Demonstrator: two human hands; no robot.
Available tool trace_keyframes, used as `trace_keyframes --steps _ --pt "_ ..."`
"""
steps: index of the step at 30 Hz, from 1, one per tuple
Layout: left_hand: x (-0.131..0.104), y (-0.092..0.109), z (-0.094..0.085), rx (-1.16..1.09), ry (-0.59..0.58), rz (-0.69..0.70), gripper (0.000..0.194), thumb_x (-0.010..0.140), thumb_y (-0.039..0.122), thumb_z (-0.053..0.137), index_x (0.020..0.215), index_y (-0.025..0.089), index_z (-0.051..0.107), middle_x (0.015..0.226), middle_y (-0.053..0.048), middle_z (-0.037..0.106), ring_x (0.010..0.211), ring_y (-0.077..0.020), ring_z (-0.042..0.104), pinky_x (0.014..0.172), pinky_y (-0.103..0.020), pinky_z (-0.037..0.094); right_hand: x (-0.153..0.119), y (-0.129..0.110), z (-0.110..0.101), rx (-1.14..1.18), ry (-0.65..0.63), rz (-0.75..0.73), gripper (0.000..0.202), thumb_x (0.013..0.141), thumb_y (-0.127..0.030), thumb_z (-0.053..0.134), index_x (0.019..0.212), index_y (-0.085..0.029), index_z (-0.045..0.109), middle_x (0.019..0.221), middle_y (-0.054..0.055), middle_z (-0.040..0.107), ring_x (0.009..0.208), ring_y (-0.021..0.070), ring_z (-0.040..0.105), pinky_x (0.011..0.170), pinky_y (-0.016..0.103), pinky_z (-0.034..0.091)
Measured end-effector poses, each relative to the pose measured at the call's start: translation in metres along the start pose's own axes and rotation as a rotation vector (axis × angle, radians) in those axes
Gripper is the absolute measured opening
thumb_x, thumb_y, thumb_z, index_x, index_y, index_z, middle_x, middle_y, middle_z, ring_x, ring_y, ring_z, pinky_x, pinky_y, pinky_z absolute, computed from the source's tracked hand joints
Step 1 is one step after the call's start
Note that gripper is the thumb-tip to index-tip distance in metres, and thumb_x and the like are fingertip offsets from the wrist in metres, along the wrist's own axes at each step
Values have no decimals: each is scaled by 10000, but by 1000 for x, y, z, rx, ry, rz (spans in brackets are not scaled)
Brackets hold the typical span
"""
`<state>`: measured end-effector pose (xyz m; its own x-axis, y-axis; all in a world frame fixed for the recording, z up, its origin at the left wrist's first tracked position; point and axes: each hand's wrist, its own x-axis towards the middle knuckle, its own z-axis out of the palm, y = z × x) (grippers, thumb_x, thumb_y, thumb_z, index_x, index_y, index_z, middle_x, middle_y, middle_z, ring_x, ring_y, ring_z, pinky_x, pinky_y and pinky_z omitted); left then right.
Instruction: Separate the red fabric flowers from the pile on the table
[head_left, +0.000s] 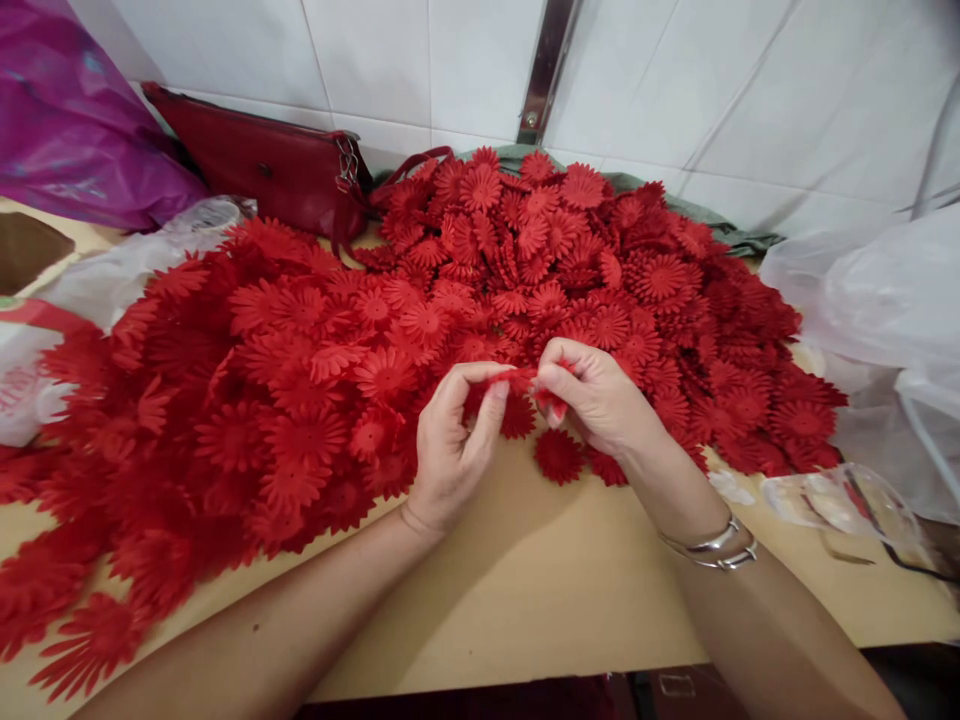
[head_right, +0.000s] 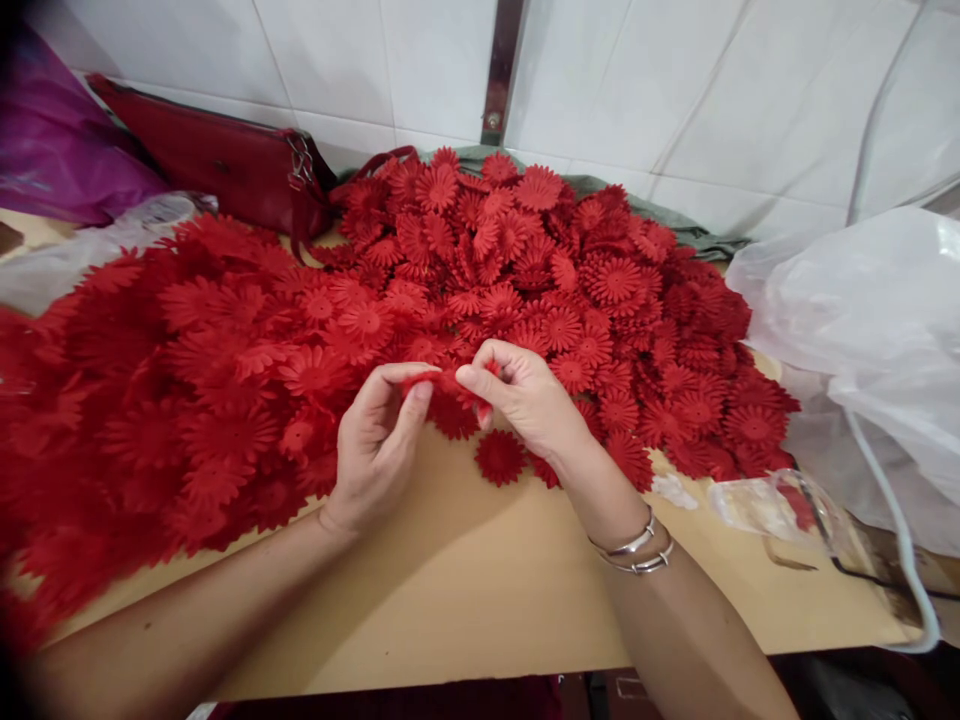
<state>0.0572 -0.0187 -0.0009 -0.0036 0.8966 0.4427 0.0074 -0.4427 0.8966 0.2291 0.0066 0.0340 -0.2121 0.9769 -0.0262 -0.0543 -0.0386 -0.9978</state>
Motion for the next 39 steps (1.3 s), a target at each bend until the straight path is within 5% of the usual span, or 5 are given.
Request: trace_keyframes --steps 8,12,16,28,39 --pt "4 -3 0 -131 241 -79 315 1034 302 491 1345 275 530 1309 -83 612 1155 -207 643 1022 -375 545 7 0 -2 305 106 54 426 841 -647 729 954 -237 698 823 1 735 733 125 678 741 263 575" --pt "-1 2 -5 180 243 124 584 957 252 582 1519 286 427 1648 -88 317 1573 -297 258 1309 -490 219 5 0 0 319 67 72 281 799 -367 844 995 -245 683 963 2 766 806 119 694 800 260 570" --pt "-5 9 -6 251 152 194 621 976 287 570 1563 344 375 1737 -39 138 1630 -303 97 1313 -541 182 3 -2 3 341 59 68 266 833 -367 796 1048 -267 675 1103 15 759 973 150 712 841 281 571" --pt "3 -7 -2 394 -2 120 334 989 347 632 1308 249 634 1525 -131 506 1505 -292 394 1265 -540 302 -8 -5 9 223 -233 119 335 934 -390 700 1236 -250 668 1312 68 697 1199 195 651 1029 340 536" --pt "7 -10 -3 330 13 85 120 991 260 619 1046 211 713 1289 -109 635 1310 -229 574 1190 -457 411 -8 2 9 -108 -88 29 218 941 -181 570 1133 -267 626 1091 -9 693 985 136 643 888 270 510"
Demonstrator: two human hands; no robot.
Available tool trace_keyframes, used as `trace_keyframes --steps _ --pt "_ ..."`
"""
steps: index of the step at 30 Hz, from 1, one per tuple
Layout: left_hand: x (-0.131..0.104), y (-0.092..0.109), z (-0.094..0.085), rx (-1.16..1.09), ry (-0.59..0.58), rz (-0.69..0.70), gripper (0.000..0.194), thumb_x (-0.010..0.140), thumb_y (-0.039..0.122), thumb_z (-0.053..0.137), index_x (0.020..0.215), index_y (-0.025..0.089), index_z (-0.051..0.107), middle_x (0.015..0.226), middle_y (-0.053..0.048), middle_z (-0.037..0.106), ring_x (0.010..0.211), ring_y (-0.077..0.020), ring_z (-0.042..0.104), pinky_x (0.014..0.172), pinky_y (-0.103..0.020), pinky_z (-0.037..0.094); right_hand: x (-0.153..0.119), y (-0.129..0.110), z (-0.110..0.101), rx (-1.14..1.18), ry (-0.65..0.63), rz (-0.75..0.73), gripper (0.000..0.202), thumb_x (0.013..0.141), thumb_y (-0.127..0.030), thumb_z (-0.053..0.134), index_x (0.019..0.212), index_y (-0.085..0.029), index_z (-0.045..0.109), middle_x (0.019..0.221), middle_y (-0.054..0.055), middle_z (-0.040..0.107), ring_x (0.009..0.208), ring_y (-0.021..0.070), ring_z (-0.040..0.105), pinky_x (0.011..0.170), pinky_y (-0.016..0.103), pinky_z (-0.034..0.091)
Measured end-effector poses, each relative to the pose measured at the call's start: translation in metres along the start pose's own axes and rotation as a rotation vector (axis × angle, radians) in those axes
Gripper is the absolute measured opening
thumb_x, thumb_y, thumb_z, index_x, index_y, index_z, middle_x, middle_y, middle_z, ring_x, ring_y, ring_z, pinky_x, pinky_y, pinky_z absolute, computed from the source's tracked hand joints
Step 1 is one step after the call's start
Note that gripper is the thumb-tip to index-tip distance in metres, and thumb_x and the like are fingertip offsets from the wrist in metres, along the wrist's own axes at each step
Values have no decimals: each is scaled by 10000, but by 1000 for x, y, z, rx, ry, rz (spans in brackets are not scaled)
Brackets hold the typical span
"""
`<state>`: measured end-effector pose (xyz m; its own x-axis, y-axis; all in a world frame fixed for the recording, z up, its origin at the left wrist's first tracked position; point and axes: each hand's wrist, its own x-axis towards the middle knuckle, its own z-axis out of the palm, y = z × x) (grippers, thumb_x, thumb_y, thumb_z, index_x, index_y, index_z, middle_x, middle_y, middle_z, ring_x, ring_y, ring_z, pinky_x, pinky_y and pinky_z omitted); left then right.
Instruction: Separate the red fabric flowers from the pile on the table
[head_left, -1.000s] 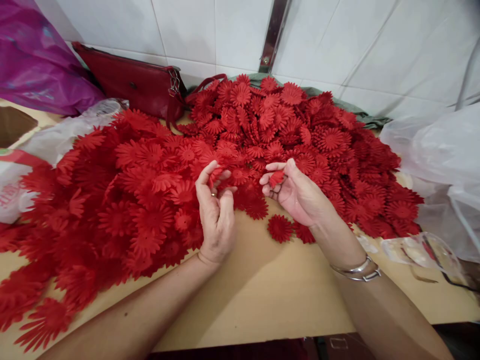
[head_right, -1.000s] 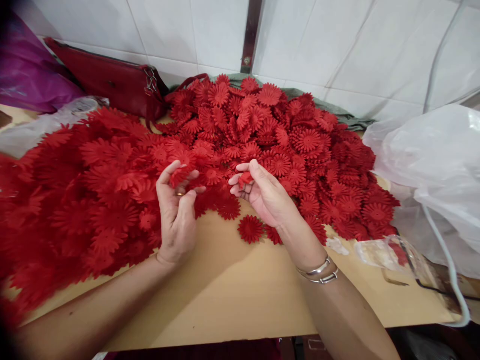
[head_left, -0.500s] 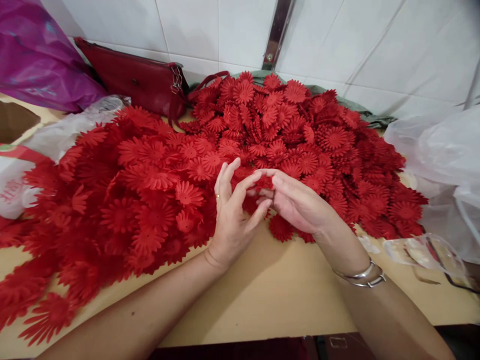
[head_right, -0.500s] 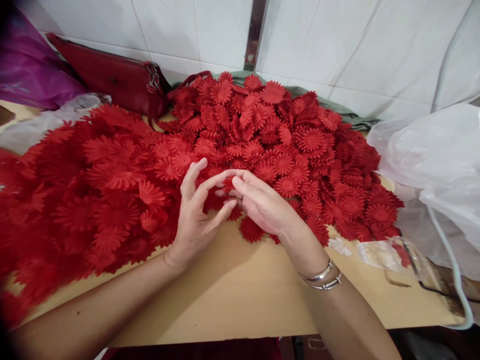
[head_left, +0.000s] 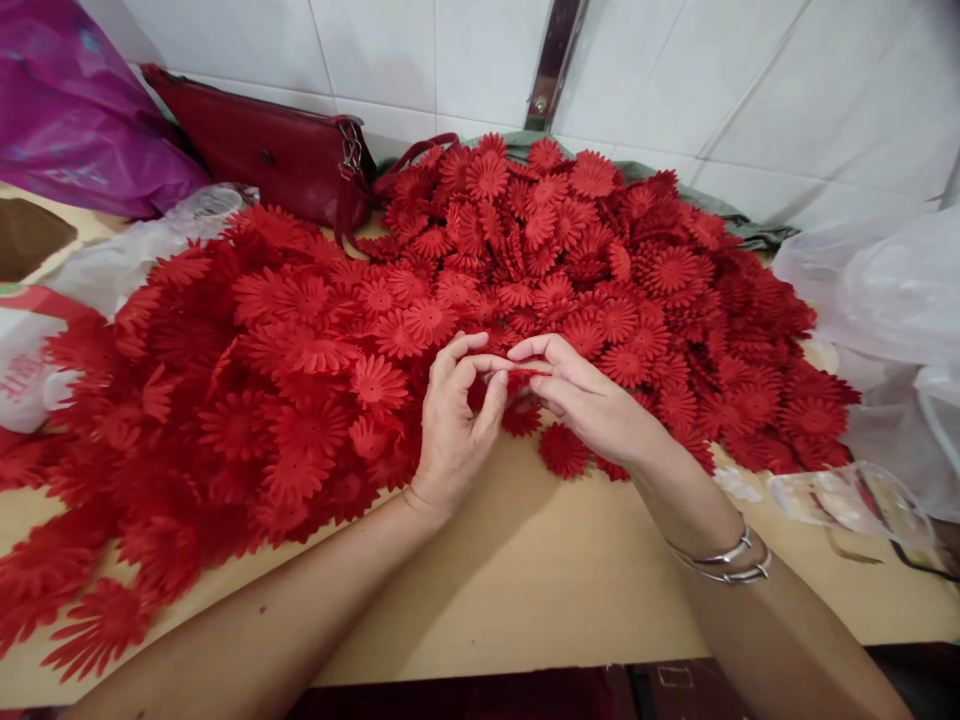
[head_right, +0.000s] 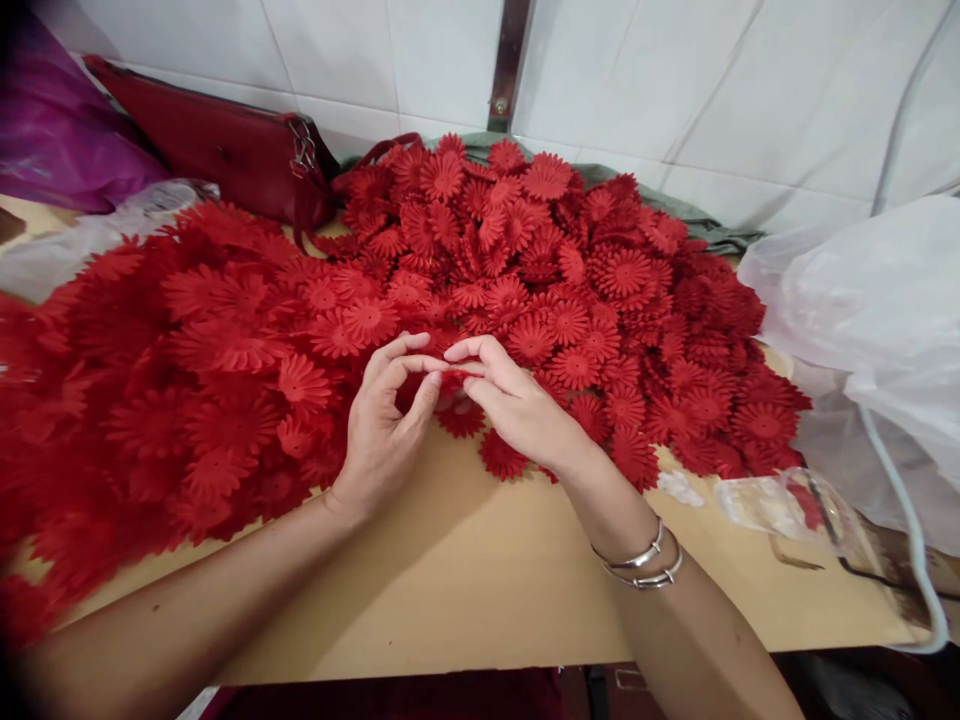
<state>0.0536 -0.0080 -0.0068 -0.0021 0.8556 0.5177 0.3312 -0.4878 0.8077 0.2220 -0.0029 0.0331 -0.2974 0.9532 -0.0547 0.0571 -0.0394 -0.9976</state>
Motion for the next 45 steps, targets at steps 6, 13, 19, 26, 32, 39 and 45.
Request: trace_keyframes --steps 6,13,19,26,32,39,45 --pt "1 2 -1 -22 44 19 116 1003 247 600 1061 204 690 1221 -101 679 1290 -223 592 1157 -436 446 2 0 2 154 29 40 147 876 -159 591 976 -253 643 928 -23 671 856 136 625 801 277 498" --pt "0 4 -1 -49 19 18 145 1014 277 591 1114 208 670 1267 -110 666 1314 -228 579 1158 -439 443 6 0 6 280 71 66 34 840 -193 668 858 -213 688 867 -5 708 851 130 660 835 288 506" --pt "-1 8 -3 -10 15 26 166 1017 277 587 1151 202 651 1337 -123 639 1325 -221 577 1182 -453 427 11 9 1 129 215 -67 202 795 -271 796 970 -222 709 890 -13 741 802 122 673 826 284 534" --pt "-2 13 -5 31 14 100 227 999 268 617 1215 198 619 1390 -135 610 1374 -238 545 1204 -473 410 7 0 -1 -34 265 -166 179 797 -291 811 911 -214 696 853 -6 726 780 129 647 742 261 519" --pt "-1 12 -5 32 2 77 156 964 278 669 1091 188 660 1318 -121 643 1293 -233 599 1153 -451 456 4 -4 7 -148 156 -182 75 881 -258 703 882 -214 642 818 -20 681 736 115 617 686 246 499" --pt "0 10 -2 33 -3 59 68 954 227 654 1014 194 650 1272 -103 664 1228 -220 639 1106 -434 492 5 -4 7 -229 152 -228 133 943 -301 626 858 -210 581 801 -37 600 714 108 556 697 255 483" --pt "1 8 -2 21 -6 46 57 940 214 668 990 188 656 1244 -104 677 1199 -217 649 1101 -432 496 7 -2 5 -351 124 -310 208 992 -321 562 814 -213 549 782 -35 524 737 122 491 716 266 444"
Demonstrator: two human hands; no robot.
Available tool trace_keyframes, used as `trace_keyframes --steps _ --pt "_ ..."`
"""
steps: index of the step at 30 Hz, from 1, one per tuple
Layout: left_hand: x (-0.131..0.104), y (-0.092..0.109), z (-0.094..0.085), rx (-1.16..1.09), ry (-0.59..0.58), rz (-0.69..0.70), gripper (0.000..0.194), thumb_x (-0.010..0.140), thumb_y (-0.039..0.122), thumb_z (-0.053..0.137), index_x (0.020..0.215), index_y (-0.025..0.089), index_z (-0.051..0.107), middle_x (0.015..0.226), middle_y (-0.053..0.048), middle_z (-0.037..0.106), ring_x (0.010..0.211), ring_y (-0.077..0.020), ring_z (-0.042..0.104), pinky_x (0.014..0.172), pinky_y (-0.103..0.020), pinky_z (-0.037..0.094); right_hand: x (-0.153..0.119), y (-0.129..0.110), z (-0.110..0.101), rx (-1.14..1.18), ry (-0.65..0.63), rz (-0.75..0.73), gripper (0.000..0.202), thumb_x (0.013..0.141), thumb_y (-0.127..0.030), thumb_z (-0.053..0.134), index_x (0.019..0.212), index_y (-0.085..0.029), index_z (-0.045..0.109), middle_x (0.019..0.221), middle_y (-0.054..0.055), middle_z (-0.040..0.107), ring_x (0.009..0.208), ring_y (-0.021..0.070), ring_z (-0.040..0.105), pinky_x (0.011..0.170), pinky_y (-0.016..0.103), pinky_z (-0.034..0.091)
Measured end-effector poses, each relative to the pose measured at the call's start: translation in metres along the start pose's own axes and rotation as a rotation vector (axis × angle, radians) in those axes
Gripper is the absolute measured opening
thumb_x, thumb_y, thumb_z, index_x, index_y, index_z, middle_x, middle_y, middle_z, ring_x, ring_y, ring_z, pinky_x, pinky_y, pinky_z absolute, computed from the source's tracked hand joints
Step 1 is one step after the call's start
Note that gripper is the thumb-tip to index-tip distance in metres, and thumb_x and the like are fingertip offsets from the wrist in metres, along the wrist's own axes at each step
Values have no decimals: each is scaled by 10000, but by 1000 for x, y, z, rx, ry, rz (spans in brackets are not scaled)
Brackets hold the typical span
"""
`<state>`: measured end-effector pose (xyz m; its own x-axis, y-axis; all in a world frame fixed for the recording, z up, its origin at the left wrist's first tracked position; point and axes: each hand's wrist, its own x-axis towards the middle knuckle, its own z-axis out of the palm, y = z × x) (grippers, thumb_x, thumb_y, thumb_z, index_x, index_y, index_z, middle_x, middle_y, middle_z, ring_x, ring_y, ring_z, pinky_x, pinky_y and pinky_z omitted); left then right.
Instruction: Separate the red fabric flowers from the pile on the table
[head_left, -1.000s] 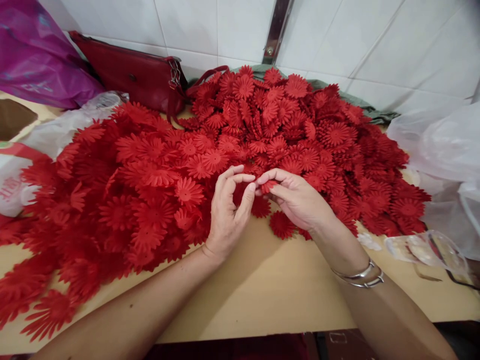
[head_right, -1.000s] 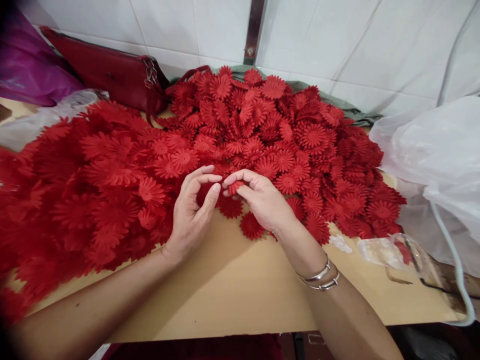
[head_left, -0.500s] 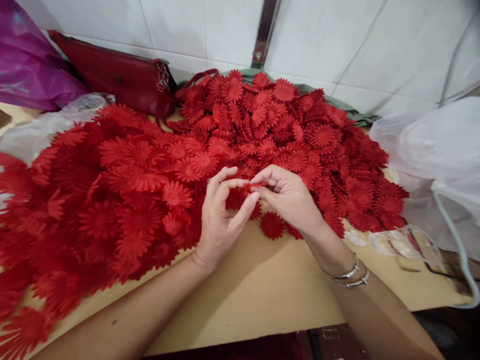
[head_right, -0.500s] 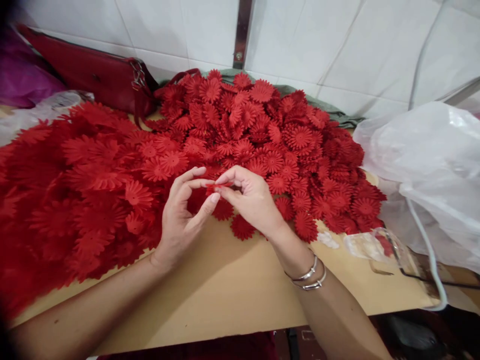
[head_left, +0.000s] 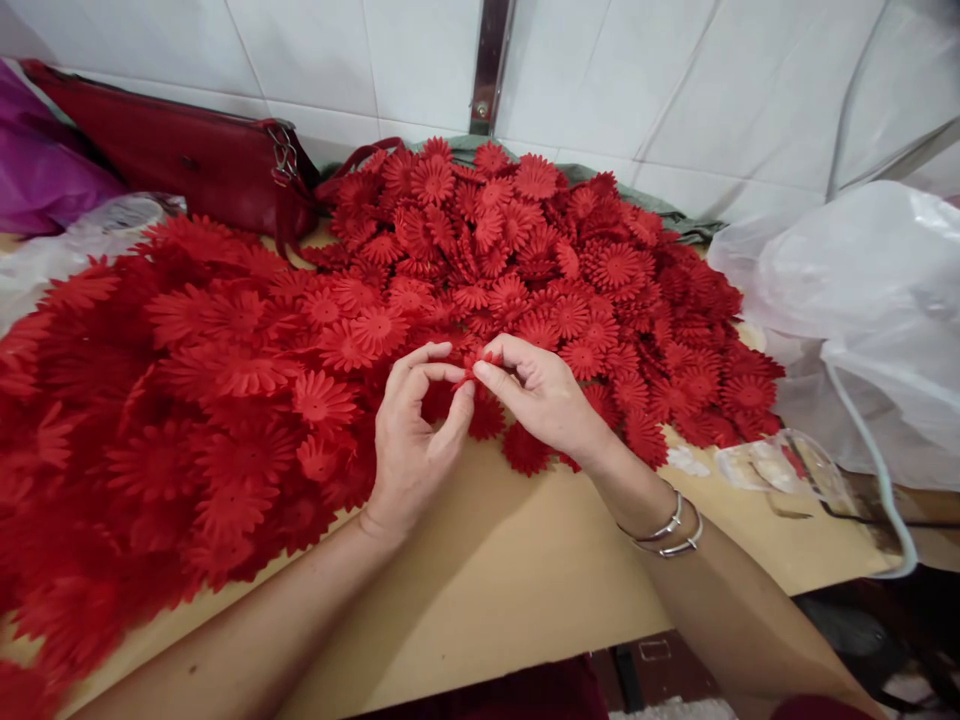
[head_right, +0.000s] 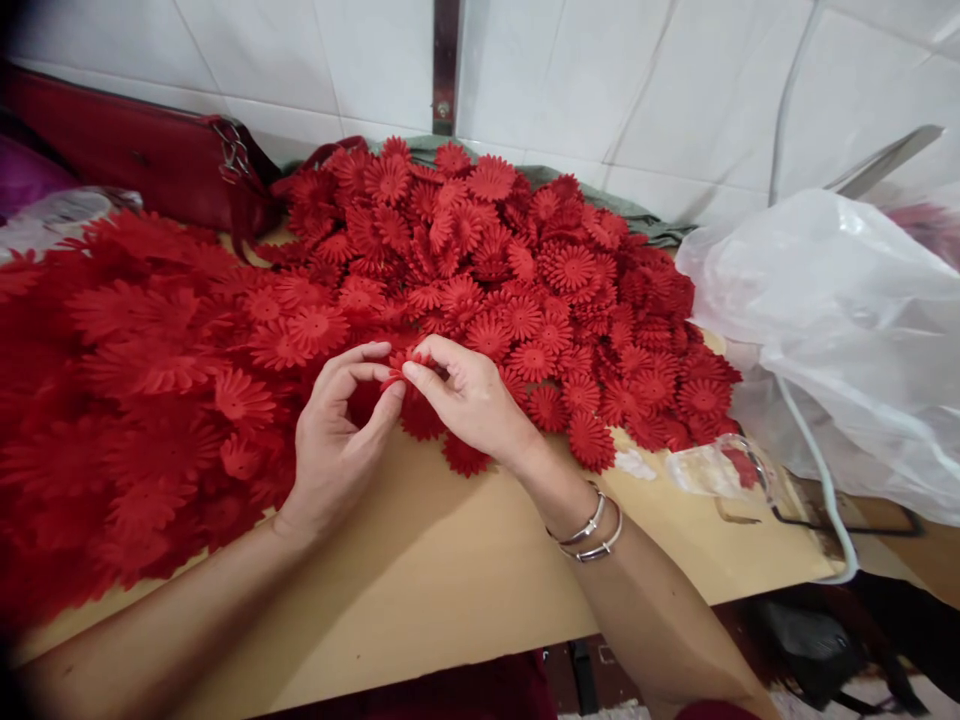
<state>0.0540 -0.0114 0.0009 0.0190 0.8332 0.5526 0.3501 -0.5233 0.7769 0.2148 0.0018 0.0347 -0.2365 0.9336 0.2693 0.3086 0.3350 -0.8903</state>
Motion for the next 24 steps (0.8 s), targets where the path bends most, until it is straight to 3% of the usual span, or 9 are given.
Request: trace_keyframes --steps 4,6,9,11,13,16,19,21,24 --pt "-1 3 -3 -77 24 6 32 972 205 608 998 208 626 1249 -99 663 1216 -223 629 1124 -461 477 1 -1 -7 -54 13 -44 239 1020 -329 526 838 -205 618 908 17 659 880 149 613 831 287 489" --pt "0 6 -3 -114 116 20 49 984 191 557 1008 225 582 1301 -99 623 1275 -231 597 1164 -488 444 3 0 -17 -110 177 -68 268 1038 -339 498 858 -204 646 949 37 704 902 158 653 861 301 502" --pt "5 9 -1 -130 288 61 173 949 138 503 1076 255 498 1398 -95 520 1376 -230 524 1209 -513 406 6 9 -39 -324 534 -122 285 1040 -356 494 837 -215 635 851 30 687 804 163 643 823 319 503" --pt "9 9 -1 -117 381 72 328 890 82 497 1152 275 457 1454 -86 454 1444 -226 451 1228 -519 384 9 17 -53 -516 656 -159 262 1023 -354 521 813 -226 613 817 26 664 805 178 624 821 333 494" --pt "13 9 -3 -92 448 100 454 824 43 507 1204 286 457 1491 -74 409 1505 -229 358 1263 -530 322 10 22 -63 -628 673 -171 204 995 -336 556 827 -230 603 827 28 663 802 186 611 803 336 489" --pt "11 10 -9 -21 469 243 503 743 39 557 1192 264 527 1461 -78 420 1488 -259 342 1289 -545 242 10 22 -67 -646 522 -100 155 948 -315 618 824 -224 607 772 6 650 706 167 585 715 306 470" --pt "1 16 -11 14 293 335 454 767 17 592 1156 251 571 1259 -80 547 1286 -252 511 1157 -502 415 5 14 -66 -643 285 38 210 899 -361 697 771 -217 615 681 -19 619 625 145 550 634 281 422" --pt "-6 21 -8 -62 2 336 395 833 -1 561 1135 253 572 1104 -56 614 1118 -212 604 999 -406 522 1 7 -66 -677 116 139 261 872 -427 729 761 -217 623 660 -21 618 605 143 542 606 280 386" --pt "-14 23 2 -106 -442 299 301 902 18 502 1094 236 581 1028 -50 675 981 -186 658 870 -328 558 -5 -1 -67 -801 -114 283 307 797 -477 796 778 -226 620 654 -29 629 587 144 530 593 285 325"
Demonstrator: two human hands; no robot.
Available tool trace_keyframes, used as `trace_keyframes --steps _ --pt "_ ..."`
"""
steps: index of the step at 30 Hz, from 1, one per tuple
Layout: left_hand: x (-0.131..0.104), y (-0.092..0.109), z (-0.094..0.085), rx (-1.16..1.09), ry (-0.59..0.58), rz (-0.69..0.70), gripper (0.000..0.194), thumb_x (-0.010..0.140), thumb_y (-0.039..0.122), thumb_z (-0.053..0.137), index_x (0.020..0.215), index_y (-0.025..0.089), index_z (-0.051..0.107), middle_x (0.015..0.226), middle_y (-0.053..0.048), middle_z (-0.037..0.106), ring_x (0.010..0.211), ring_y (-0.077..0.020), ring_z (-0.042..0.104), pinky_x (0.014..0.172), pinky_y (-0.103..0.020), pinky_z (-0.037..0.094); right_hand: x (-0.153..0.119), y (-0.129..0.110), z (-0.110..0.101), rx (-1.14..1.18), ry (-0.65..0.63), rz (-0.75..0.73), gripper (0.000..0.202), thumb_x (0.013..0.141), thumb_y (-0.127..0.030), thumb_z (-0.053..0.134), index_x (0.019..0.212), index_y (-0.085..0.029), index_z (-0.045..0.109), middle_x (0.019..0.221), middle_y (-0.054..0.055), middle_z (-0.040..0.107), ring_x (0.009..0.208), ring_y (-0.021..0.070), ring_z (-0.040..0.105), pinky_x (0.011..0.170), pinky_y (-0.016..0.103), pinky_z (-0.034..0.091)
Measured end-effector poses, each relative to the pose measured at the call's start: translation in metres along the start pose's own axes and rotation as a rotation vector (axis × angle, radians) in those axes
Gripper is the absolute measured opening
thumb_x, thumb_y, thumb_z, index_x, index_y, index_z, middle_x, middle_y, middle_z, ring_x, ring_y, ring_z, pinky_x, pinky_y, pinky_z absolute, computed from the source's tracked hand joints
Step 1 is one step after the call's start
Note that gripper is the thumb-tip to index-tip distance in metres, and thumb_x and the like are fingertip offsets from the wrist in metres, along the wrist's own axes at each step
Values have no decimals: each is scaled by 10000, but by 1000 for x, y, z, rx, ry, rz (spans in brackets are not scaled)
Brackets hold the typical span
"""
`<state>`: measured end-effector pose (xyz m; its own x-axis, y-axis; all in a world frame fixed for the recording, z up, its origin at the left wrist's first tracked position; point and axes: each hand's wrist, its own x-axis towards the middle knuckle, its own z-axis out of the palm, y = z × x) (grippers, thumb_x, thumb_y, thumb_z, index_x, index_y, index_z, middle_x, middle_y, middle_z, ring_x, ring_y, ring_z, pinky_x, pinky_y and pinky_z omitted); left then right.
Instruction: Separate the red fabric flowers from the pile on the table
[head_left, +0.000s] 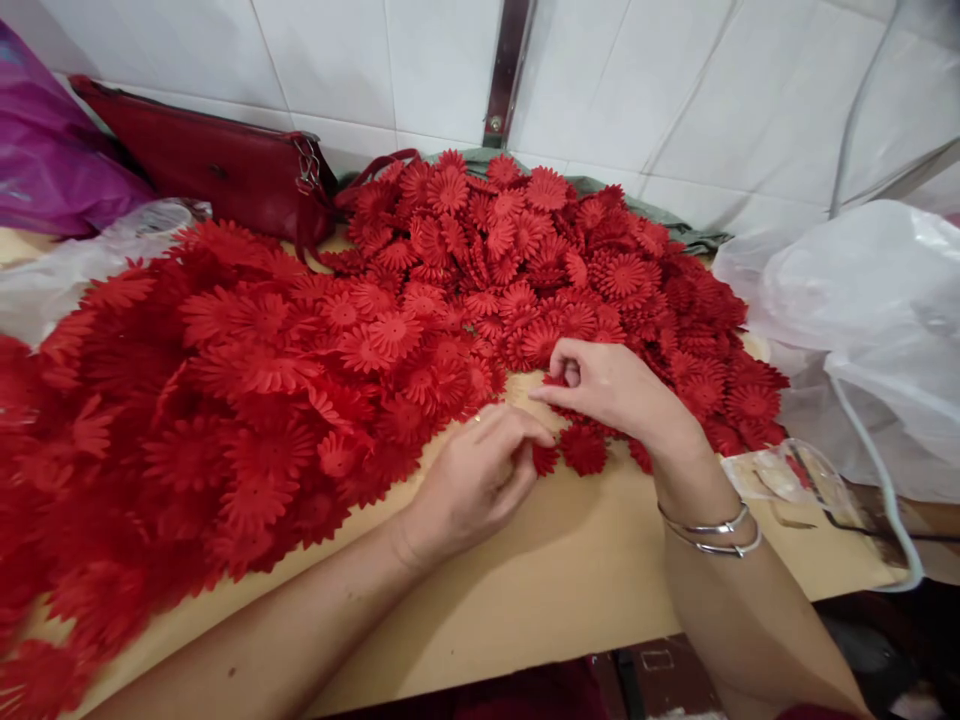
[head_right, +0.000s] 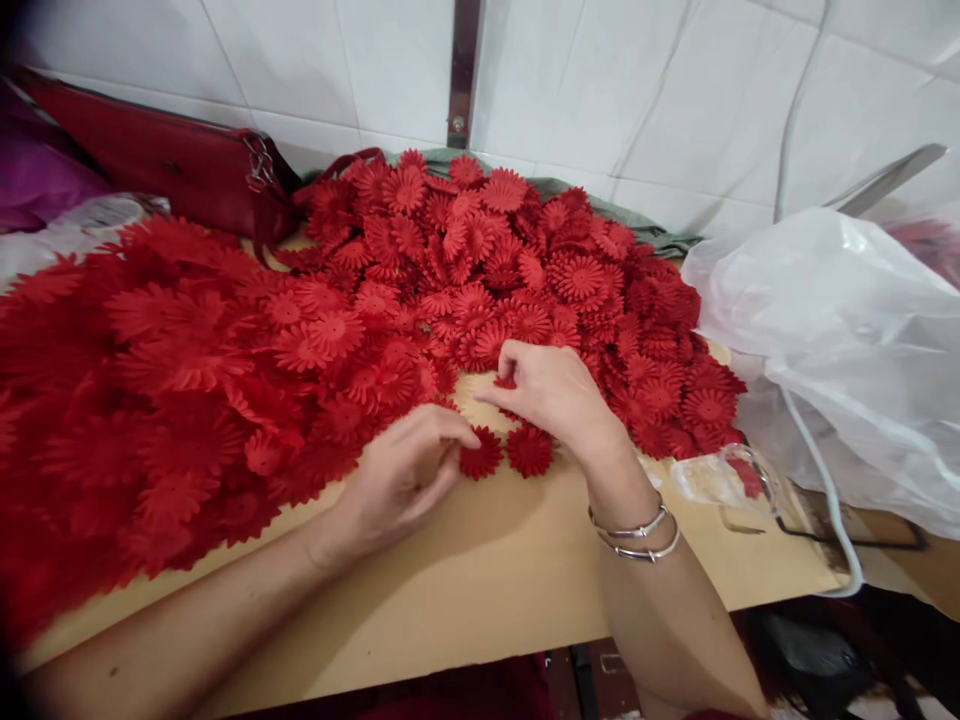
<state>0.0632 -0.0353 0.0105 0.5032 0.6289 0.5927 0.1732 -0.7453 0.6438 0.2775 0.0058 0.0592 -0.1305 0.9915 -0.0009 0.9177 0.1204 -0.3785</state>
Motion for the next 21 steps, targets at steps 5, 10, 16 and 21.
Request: trace_keyframes --steps 5,10,16,21 --pt "-2 -13 11 187 -126 -224 283 896 63 488 1135 190 571 1052 -93 691 985 -256 660 868 -421 557 -5 -1 -5 -108 -110 45 352 733 -445 854 834 -232 592 712 -39 640 599 140 516 602 286 294" --pt "-4 -27 10 147 38 -317 357 886 16 484 1183 198 564 1165 -90 661 1115 -226 643 971 -394 537 -6 -7 -4 3 -245 -197 332 752 -330 877 989 -241 663 879 -2 632 807 179 563 709 289 367" --pt "-5 -33 7 193 78 -256 469 874 -65 387 1191 189 623 1224 -103 619 1194 -203 606 1027 -377 512 -10 -18 -1 52 -285 -331 132 860 -189 749 790 -218 641 915 34 615 997 234 518 861 345 398" --pt "-3 -25 -2 337 65 -306 391 886 -2 475 1194 189 624 1244 -112 673 1149 -263 638 969 -441 516 0 -9 3 425 121 -206 48 921 -197 619 922 -222 579 875 -1 612 804 169 561 761 317 441"
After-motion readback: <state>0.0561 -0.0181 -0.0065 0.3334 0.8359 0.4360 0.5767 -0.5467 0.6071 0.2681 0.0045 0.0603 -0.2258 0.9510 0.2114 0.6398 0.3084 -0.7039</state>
